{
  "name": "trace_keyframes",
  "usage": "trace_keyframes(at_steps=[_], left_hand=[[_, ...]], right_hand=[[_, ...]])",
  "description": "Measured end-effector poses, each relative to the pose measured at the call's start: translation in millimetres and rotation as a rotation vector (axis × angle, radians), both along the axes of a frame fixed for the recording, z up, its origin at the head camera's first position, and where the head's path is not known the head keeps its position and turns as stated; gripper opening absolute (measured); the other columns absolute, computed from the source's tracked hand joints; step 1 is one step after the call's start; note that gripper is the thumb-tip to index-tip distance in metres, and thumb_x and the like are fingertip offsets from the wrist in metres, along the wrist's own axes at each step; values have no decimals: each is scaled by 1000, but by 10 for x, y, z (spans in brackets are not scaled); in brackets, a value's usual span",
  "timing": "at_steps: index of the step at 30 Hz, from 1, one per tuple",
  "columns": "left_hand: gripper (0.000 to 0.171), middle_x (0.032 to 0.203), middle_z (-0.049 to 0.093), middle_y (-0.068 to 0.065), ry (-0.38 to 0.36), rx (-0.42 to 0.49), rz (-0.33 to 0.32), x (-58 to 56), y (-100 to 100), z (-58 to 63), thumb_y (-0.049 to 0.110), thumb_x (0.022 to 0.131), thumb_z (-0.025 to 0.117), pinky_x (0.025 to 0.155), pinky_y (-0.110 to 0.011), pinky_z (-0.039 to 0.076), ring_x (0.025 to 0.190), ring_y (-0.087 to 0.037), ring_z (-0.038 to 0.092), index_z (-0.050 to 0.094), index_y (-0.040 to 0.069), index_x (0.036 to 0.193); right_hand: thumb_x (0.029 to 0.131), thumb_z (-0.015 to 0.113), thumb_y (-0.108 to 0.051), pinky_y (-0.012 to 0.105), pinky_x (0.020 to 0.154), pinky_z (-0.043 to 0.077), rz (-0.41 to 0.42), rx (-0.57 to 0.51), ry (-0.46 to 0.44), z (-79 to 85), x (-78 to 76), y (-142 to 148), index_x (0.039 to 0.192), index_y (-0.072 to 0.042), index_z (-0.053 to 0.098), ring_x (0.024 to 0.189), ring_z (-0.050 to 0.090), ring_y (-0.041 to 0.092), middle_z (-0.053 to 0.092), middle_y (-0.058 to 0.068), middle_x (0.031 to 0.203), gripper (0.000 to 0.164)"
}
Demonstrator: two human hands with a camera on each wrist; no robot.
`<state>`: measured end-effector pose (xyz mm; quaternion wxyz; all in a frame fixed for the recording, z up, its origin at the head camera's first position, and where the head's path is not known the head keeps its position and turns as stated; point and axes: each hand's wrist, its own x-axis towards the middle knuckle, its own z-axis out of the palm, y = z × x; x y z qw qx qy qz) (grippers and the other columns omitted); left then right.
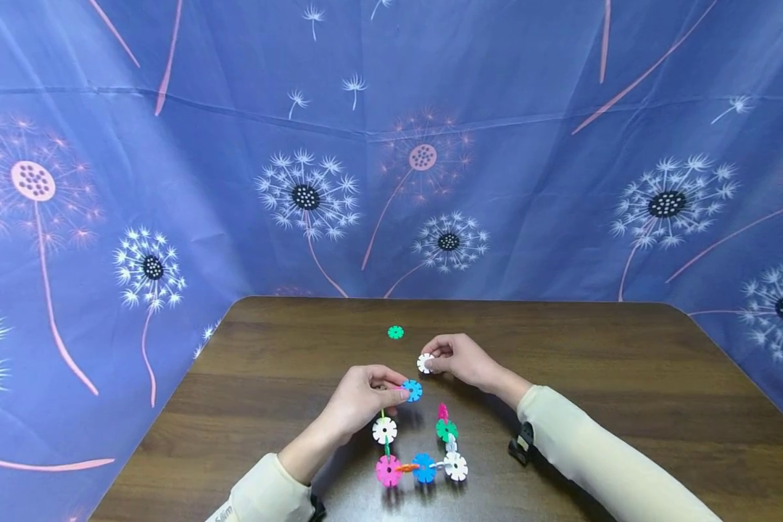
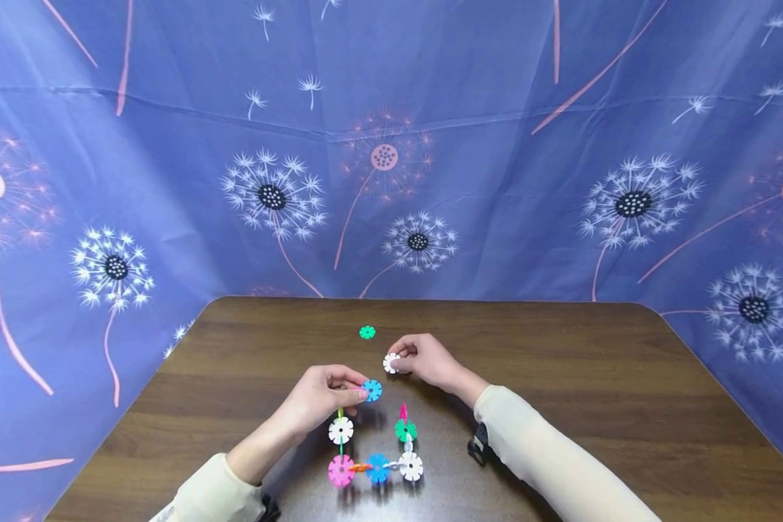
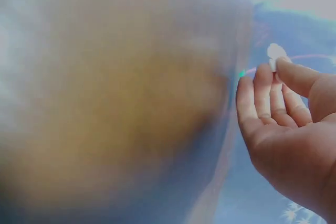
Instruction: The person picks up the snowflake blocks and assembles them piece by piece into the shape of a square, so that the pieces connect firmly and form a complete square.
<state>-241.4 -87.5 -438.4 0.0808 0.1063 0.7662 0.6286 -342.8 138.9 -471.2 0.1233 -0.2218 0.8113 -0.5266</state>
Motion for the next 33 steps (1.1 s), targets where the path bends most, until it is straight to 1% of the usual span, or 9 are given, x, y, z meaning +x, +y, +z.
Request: trace_keyframes(at_steps=[3,5,7,9,11,14,18,25,33], left_hand=[[19,85,75,-9,-5,-10,13,-5,6,-6,9,87,79,64,-32,53,63,-26,67,74,-2,101],[19,86,75,-11,-11,-6,20,-7,4,0,9,87,79,64,-32,53,63,-26,67,74,-3,101],[20,87,75,-12,-17,-3,25,-6,2,5,10,87,79,64,-31,53,62,-25,67,74,-3,101],[20,87,75,-12,-21,2,28,-8,2,8,10,87,79,64,-31,53,62,-25,67,74,-3,102],[20,88,75,-14,-20,3,29,-7,8,12,10,87,79,64,-31,53,62,-22,66,74,-3,102],[20,87,75,-12,-19,1,27,5,31,21,11,88,79,63,-31,52,60,-20,64,74,-3,102],[19,86,75,-11,-18,-1,19,34,63,27,11,87,79,62,-29,51,58,-16,62,75,-2,100],[18,83,75,-7,-15,1,15,41,65,0,9,86,80,60,-27,49,56,-15,61,76,-3,99],[17,83,74,-7,-11,-4,0,42,60,12,9,86,81,62,-29,52,57,-16,63,77,-2,98]], right_hand=[[94,72,-7,40,76,58,5,-67,-27,35,231,89,107,3,69,82,67,23,68,10,90,17],[93,73,-9,43,77,58,5,-98,-23,74,356,127,107,3,69,83,69,26,70,11,89,18],[92,75,-10,40,75,58,-4,-111,-7,110,464,149,105,2,70,81,70,27,71,10,88,18],[91,76,-11,35,72,57,-9,-117,21,138,547,160,103,1,71,78,69,24,71,10,86,18],[90,77,-13,32,69,55,-15,-123,33,148,613,162,101,-1,72,76,67,24,71,10,86,17],[90,78,-15,30,67,54,-20,-128,41,155,698,162,100,-4,74,75,65,21,71,9,87,16],[89,79,-14,30,68,54,-22,-152,32,140,768,151,100,-4,75,75,64,16,71,8,88,15],[89,79,-13,26,68,53,-33,-166,53,121,799,114,100,-2,76,76,64,13,71,9,88,16],[87,81,-18,28,69,55,-60,-94,142,163,825,93,95,-12,80,78,67,19,73,0,86,10]])
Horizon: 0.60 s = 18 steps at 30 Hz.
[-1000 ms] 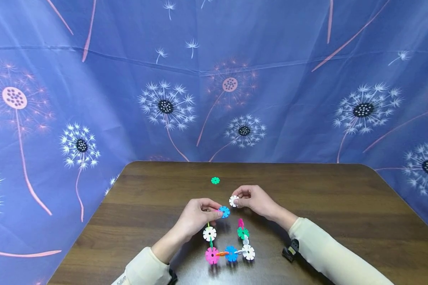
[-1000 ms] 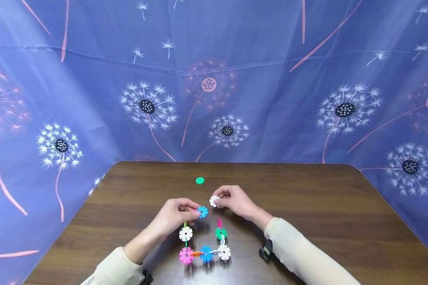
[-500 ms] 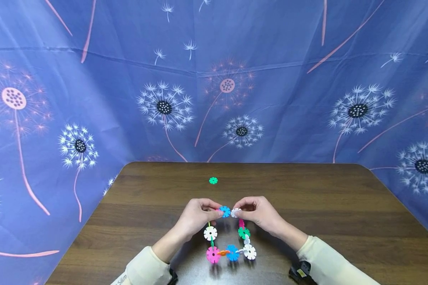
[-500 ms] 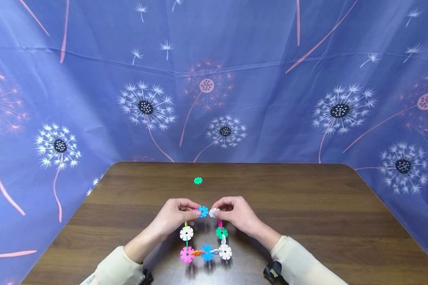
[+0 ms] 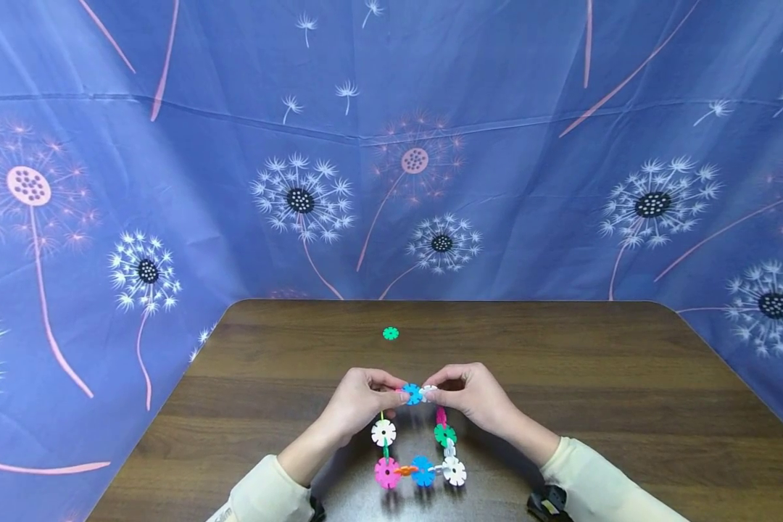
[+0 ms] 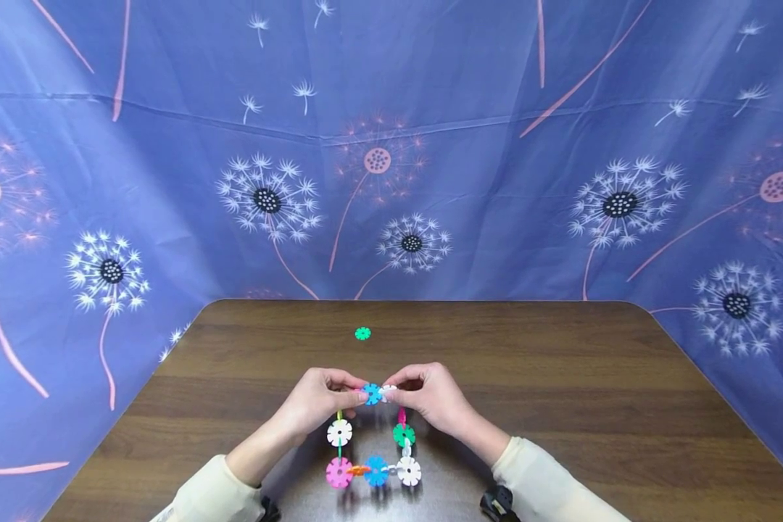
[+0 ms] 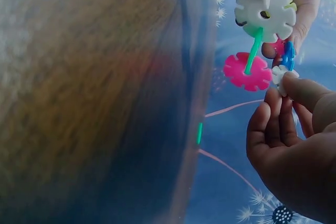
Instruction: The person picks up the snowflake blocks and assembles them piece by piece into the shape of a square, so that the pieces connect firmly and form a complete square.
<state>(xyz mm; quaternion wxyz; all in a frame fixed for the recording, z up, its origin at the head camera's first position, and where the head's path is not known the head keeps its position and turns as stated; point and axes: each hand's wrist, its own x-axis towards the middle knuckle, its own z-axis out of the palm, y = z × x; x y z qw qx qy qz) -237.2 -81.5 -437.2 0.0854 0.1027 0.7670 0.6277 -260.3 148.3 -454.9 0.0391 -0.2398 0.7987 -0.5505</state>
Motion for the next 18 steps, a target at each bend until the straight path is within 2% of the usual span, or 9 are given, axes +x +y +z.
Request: trace_keyframes(at_steps=[6,18], left_hand=[[15,82,74,-7,14,-4,-4,8,-11,-6,6,85,81,62,-29,52,59,-16,64,78,-3,96],[11,78,74,-8,7,-17,9,1,-20,3,3,85,80,62,-28,52,58,-19,66,78,-5,93]], right_hand=[[85,84,-21,28,64,52,-39,44,53,22,37,-24,90,-18,81,74,64,22,71,-4,79,7],[80,87,-18,26,58,52,-88,40,170,8,69,-78,86,-19,82,66,63,14,71,-11,75,8]])
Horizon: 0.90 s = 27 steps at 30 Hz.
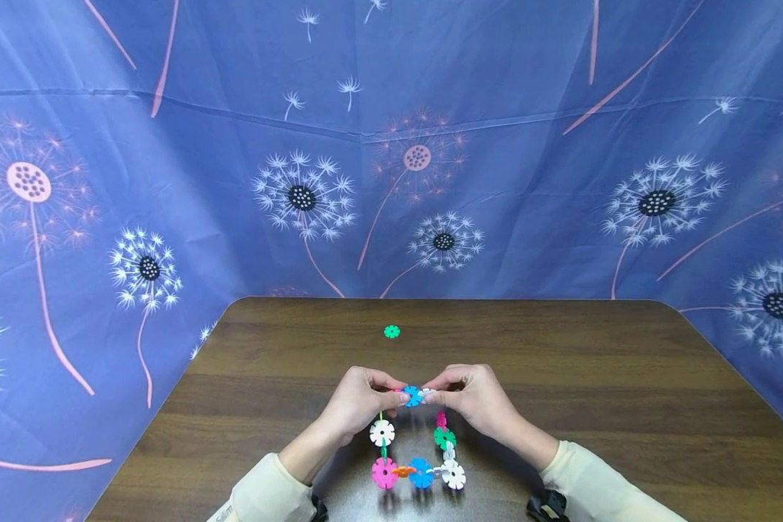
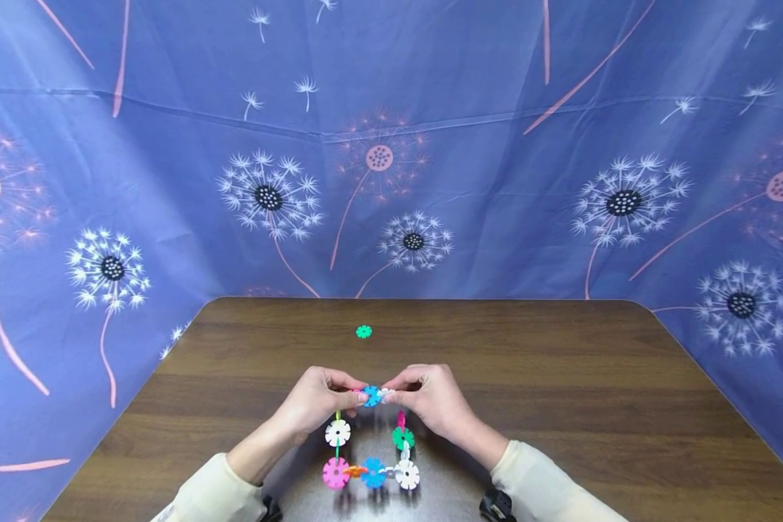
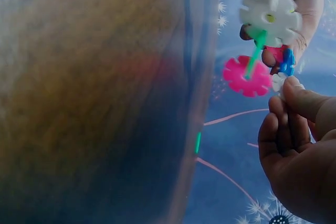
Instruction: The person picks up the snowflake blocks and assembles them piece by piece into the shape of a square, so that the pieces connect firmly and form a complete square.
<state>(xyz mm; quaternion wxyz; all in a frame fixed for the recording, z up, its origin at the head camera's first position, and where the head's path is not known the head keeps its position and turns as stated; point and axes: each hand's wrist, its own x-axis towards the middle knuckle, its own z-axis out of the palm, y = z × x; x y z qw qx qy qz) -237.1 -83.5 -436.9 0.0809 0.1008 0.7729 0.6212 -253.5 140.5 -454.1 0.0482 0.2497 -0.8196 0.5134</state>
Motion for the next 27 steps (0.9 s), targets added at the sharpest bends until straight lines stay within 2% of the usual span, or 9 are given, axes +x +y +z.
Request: trace_keyframes(at_steps=[12,18,27], left_hand=[[11,80,74,-10,15,2,10,27,31,3,2,85,80,56,-27,51,55,-13,62,78,-6,92],[10,78,74,-9,5,-12,11,21,33,-4,1,85,80,55,-26,49,54,-13,62,78,-5,91],[8,74,73,-8,-11,-52,15,43,37,-10,2,84,81,53,-24,46,54,-14,63,78,-4,89]], right_hand=[[79,87,-17,26,58,52,-6,17,31,3,25,-12,86,-19,82,65,62,7,70,-13,74,9],[79,87,-15,25,58,51,19,40,62,10,19,-7,89,-14,82,65,60,6,70,-14,74,11],[80,86,-14,28,61,52,73,50,63,0,28,-17,86,-16,82,68,62,7,71,-12,76,7]])
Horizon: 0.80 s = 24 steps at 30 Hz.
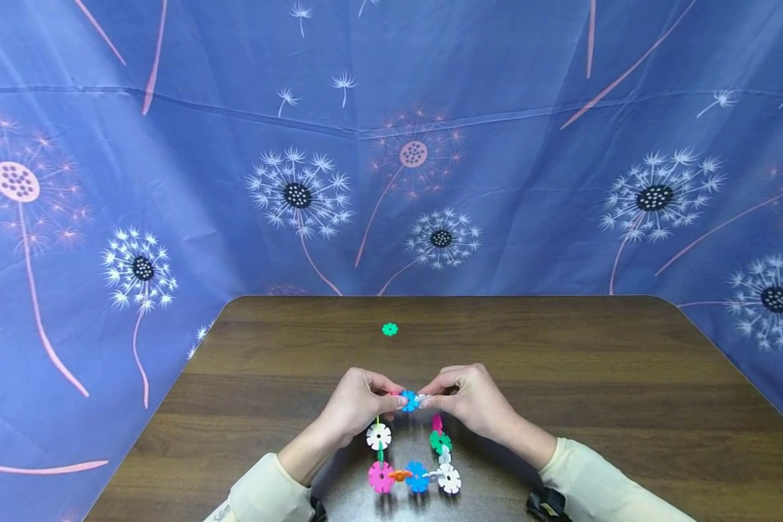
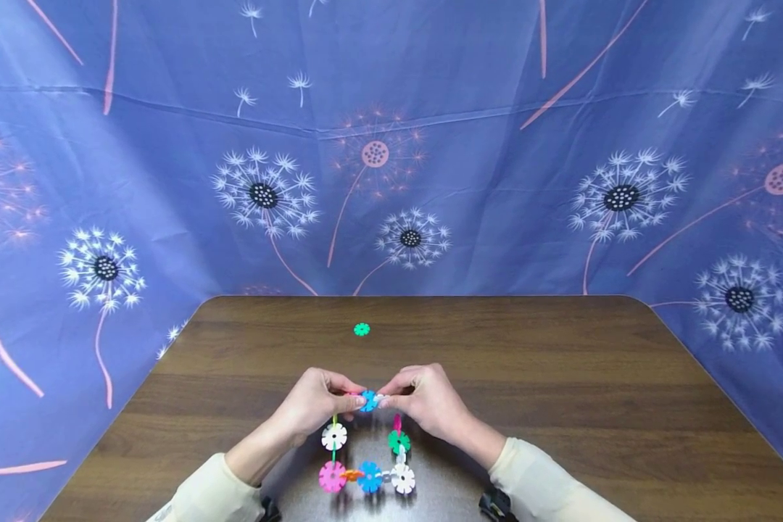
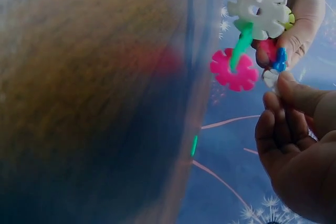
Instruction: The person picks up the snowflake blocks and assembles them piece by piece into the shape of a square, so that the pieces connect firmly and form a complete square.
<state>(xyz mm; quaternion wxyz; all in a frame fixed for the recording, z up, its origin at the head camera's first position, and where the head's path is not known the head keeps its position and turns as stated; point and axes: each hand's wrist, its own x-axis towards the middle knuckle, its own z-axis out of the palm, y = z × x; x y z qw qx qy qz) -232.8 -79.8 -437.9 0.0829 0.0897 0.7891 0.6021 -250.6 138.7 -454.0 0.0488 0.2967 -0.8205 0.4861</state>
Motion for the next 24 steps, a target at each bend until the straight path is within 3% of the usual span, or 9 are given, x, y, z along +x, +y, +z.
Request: trace_keyframes(at_steps=[6,13,17,21,24], left_hand=[[8,75,73,-9,26,-36,8,-25,21,12,3,85,80,55,-27,49,56,-16,64,78,-2,90],[19,83,72,-7,95,-47,-58,-69,-6,65,9,86,80,66,-34,54,72,-18,66,76,2,104],[11,79,72,-2,149,-72,-80,-87,-12,69,14,86,82,64,-33,54,71,-18,65,79,7,94],[7,73,71,-2,150,-95,-55,-105,-45,49,14,87,81,61,-40,54,64,-21,66,79,8,85],[7,73,71,-1,137,-113,-37,-112,-84,24,14,87,80,61,-39,53,63,-17,65,79,8,86]], right_hand=[[82,85,-13,25,58,51,-11,0,13,24,-18,-9,88,-15,82,66,60,5,69,-12,75,7],[81,86,-15,24,64,50,-7,-18,-133,133,-111,-49,91,-11,77,69,62,9,69,-6,74,14],[80,86,-13,23,64,49,43,-27,-172,146,-162,-95,89,-9,72,68,61,9,67,-3,73,16],[89,78,-12,31,66,54,125,-8,-227,124,-325,-115,92,-4,71,70,63,15,68,3,76,12],[97,69,-13,36,68,55,150,46,-254,56,-578,-127,98,1,70,73,65,21,70,9,81,14]])
